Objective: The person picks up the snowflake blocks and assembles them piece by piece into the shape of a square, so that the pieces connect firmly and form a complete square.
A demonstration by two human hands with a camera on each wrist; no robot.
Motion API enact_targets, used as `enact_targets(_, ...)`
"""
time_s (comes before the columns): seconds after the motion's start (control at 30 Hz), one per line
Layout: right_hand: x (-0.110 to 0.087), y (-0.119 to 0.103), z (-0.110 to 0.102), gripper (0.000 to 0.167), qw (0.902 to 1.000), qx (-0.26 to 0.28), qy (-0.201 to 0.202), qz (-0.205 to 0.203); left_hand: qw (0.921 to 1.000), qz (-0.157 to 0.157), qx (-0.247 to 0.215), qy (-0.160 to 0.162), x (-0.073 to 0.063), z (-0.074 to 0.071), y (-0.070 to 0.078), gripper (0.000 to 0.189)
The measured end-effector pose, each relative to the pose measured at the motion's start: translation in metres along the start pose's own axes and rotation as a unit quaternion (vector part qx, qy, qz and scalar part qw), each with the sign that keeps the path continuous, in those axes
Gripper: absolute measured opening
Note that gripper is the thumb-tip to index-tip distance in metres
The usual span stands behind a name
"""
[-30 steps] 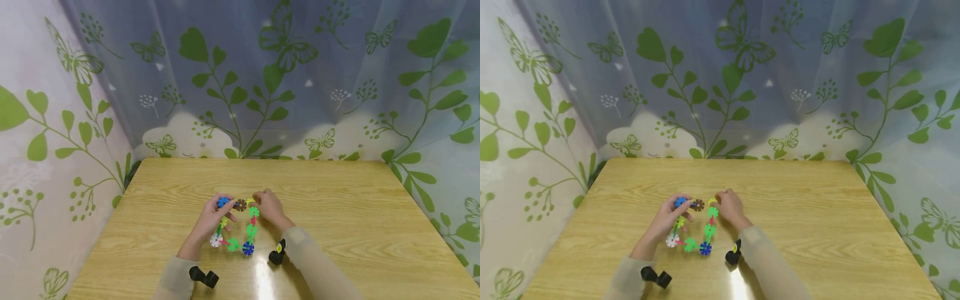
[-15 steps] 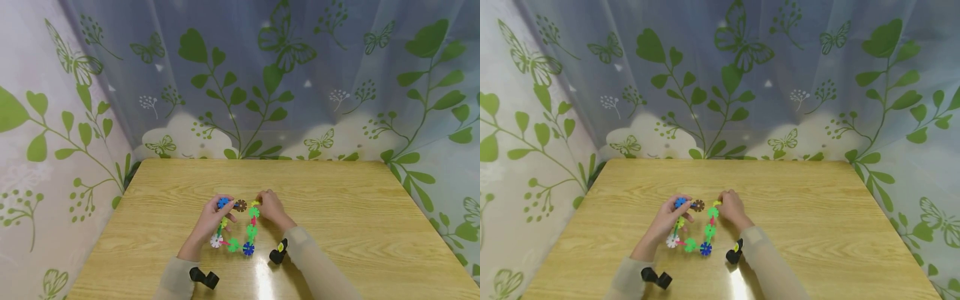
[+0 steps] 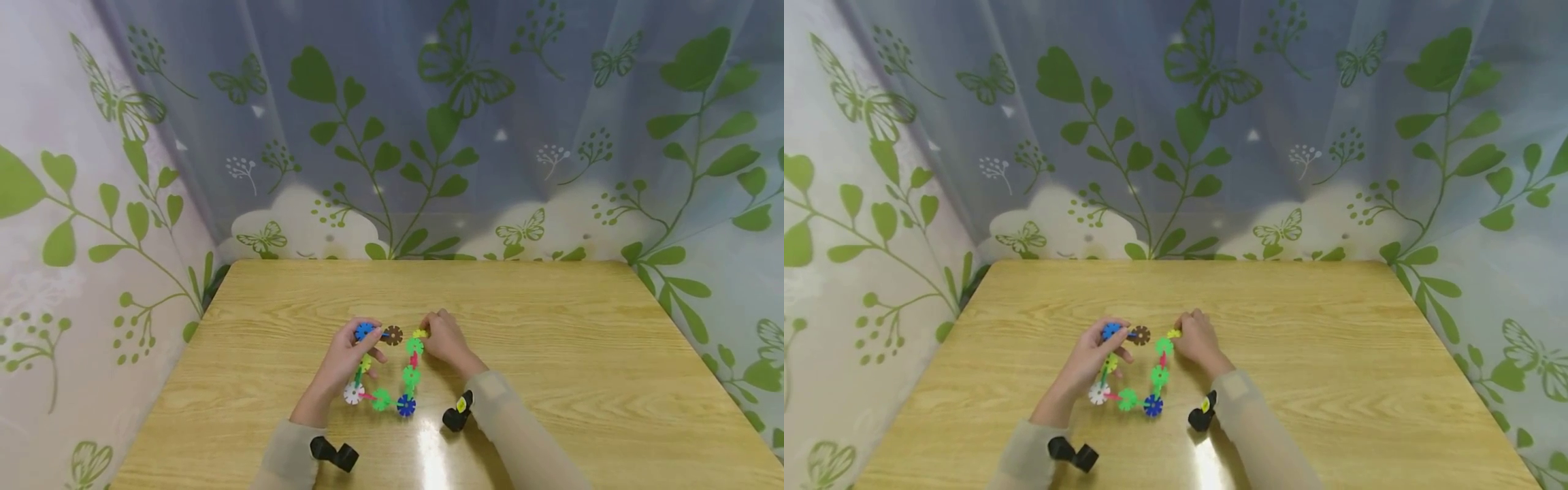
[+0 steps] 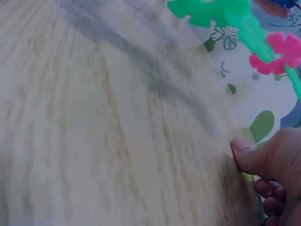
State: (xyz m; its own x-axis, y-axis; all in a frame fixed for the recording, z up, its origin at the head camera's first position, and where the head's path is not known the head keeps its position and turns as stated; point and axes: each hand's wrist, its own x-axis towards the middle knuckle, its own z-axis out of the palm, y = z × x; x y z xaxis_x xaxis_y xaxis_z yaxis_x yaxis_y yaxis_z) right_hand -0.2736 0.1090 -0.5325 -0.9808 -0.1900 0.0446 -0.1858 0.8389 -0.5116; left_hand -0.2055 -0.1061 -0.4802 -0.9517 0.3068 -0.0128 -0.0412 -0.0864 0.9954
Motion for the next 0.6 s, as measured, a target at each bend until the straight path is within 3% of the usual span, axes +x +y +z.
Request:
enact_targets(0.37,0.0002,-0.0053,-0.0019,0.018,0.9989,-0.008,-0.004,0.045,1.0000,0.001,0.003,0.007,-0.0001,0.0000,0.0005,0.041)
enact_targets(0.6,-0.0049,-0.0058,-0.0018,0.024,0.9988,0.033,0.002,0.035,0.9999,-0.001,0.007,0.010,-0.0007,0.0006,0.0009,0.040)
